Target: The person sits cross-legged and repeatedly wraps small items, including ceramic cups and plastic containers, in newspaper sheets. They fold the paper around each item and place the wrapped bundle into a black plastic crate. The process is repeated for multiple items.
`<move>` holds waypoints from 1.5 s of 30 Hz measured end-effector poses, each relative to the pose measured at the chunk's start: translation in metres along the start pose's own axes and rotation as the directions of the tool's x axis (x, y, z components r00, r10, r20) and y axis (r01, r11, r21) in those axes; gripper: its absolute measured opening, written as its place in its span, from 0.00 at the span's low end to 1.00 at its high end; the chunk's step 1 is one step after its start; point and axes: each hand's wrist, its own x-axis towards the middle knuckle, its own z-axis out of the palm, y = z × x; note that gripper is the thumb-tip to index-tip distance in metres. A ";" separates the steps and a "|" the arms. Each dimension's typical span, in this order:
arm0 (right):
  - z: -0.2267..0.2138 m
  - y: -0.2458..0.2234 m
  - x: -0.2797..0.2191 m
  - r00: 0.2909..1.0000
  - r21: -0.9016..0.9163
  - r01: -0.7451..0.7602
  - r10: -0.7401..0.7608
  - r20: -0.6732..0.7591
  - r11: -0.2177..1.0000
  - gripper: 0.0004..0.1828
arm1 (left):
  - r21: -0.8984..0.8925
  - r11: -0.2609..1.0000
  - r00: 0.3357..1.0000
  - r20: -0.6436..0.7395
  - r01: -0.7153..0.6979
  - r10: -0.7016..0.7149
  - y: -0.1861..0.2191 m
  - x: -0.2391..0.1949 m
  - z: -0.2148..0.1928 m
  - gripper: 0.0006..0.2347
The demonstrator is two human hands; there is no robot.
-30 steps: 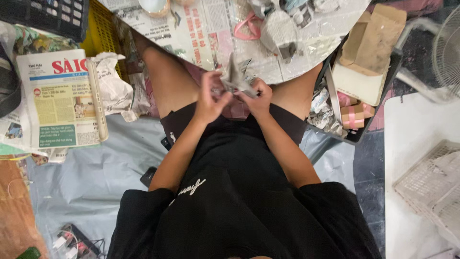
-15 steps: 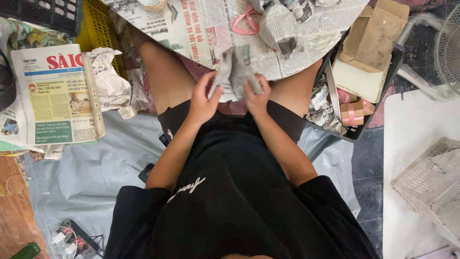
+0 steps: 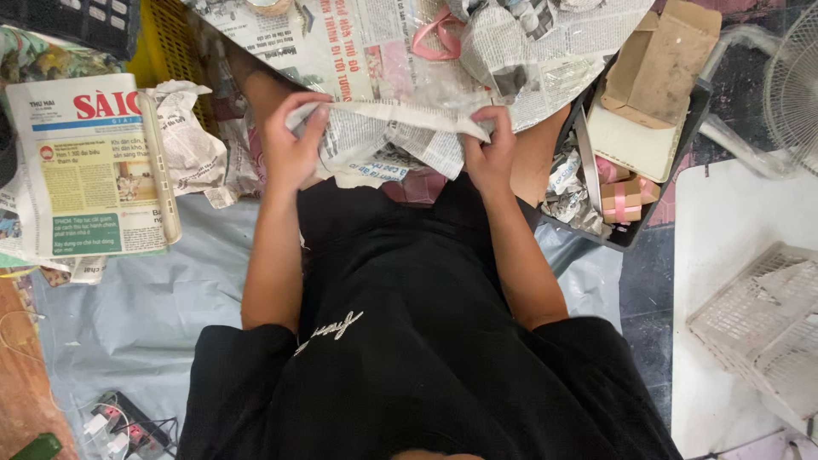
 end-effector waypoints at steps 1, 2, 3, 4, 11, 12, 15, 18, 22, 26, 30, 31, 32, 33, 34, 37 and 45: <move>-0.002 -0.004 0.003 0.999 -0.089 0.034 -0.031 0.041 0.995 0.14 | 0.016 1.000 1.000 0.022 0.019 -0.020 0.001 0.007 -0.003 0.06; -0.007 -0.008 0.010 0.995 -0.175 0.072 -0.057 0.086 0.982 0.14 | 0.031 0.999 0.998 0.044 0.039 -0.040 0.001 0.013 -0.007 0.06; -0.009 -0.012 0.019 0.987 -0.257 0.117 -0.085 0.134 0.959 0.15 | 0.035 0.999 0.998 0.052 0.020 -0.021 0.000 0.019 -0.012 0.07; -0.011 -0.016 0.026 0.984 -0.294 0.156 -0.123 0.128 0.943 0.16 | 0.039 0.999 0.998 0.061 0.001 -0.003 -0.001 0.025 -0.018 0.07; 0.010 0.003 0.071 0.977 0.283 -0.059 -0.003 0.214 0.957 0.13 | 0.106 0.986 0.989 0.085 -0.125 0.117 -0.032 0.056 -0.036 0.13; 0.015 0.009 0.077 0.967 0.384 -0.140 0.044 0.250 0.912 0.12 | 0.112 0.988 0.993 0.064 -0.110 0.103 -0.033 0.056 -0.035 0.15; 0.026 0.022 0.098 0.956 0.311 -0.200 0.115 0.270 0.929 0.10 | 0.134 0.984 0.993 0.009 -0.119 0.119 -0.033 0.068 -0.027 0.20; 0.038 0.027 0.116 0.966 0.303 0.043 -0.117 0.230 0.952 0.10 | 0.229 0.953 0.978 -0.023 -0.196 0.207 -0.031 0.085 -0.021 0.27; 0.041 0.016 0.120 0.979 -0.059 0.028 -0.016 0.201 0.998 0.11 | 0.693 0.701 0.960 -0.043 -0.169 0.275 -0.029 0.080 -0.004 0.39; 0.054 0.014 0.130 0.966 -0.372 -0.047 0.137 0.220 0.927 0.11 | 0.796 0.550 0.965 0.170 -0.253 0.198 -0.050 0.063 0.033 0.33; 0.059 0.008 0.141 0.945 -0.247 -0.005 0.086 0.316 0.969 0.21 | 0.595 0.619 0.823 0.546 -0.512 0.155 -0.063 0.072 0.058 0.30; 0.059 0.006 0.142 0.952 -0.254 0.104 -0.023 0.304 0.961 0.23 | 0.588 0.624 0.814 0.563 -0.515 0.141 -0.063 0.073 0.060 0.30; 0.059 0.003 0.142 0.946 -0.262 0.213 -0.133 0.295 0.941 0.25 | 0.581 0.629 0.805 0.579 -0.517 0.126 -0.062 0.073 0.060 0.29; 0.059 0.001 0.142 0.927 -0.269 0.321 -0.242 0.288 0.908 0.28 | 0.573 0.633 0.795 0.596 -0.520 0.114 -0.060 0.072 0.062 0.29; 0.057 -0.003 0.138 0.919 -0.369 0.367 -0.271 0.287 0.854 0.28 | 0.612 0.624 0.818 0.570 -0.485 0.077 -0.058 0.069 0.068 0.30; 0.056 -0.007 0.117 0.888 -0.529 0.456 -0.322 0.329 0.716 0.30 | 0.706 0.593 0.876 0.481 -0.388 -0.001 -0.054 0.059 0.090 0.31; 0.071 0.027 0.078 0.867 -0.417 0.230 0.009 0.498 0.880 0.32 | 0.766 0.592 0.898 0.413 -0.253 -0.151 -0.030 0.025 0.114 0.30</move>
